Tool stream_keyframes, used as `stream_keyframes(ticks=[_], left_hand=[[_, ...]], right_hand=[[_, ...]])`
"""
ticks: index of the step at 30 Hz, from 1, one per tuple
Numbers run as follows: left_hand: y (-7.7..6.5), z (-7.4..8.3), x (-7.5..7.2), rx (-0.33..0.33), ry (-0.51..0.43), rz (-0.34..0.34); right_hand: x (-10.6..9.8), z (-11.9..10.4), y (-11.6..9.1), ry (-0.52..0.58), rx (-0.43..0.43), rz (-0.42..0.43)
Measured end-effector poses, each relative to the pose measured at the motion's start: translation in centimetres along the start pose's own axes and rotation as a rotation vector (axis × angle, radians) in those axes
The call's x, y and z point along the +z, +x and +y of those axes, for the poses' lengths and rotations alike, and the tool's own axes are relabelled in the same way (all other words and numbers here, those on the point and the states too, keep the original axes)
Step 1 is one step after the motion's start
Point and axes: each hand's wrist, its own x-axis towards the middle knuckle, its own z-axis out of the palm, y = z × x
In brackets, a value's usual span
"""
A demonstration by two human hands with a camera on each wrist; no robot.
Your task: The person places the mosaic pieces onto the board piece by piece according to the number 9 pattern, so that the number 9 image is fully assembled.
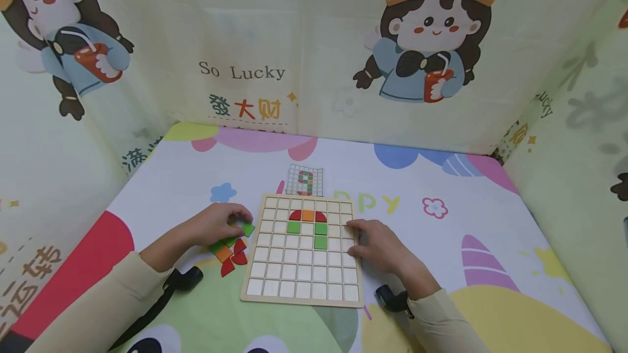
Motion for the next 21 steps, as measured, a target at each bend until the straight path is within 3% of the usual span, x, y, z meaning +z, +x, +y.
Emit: stream_keyframes(ticks=[21], left_hand=[[0.4, -0.02, 0.13, -0.026, 0.027, -0.005]], right_hand=[[0.08, 0.25, 0.02, 0.013, -0.014, 0.003]])
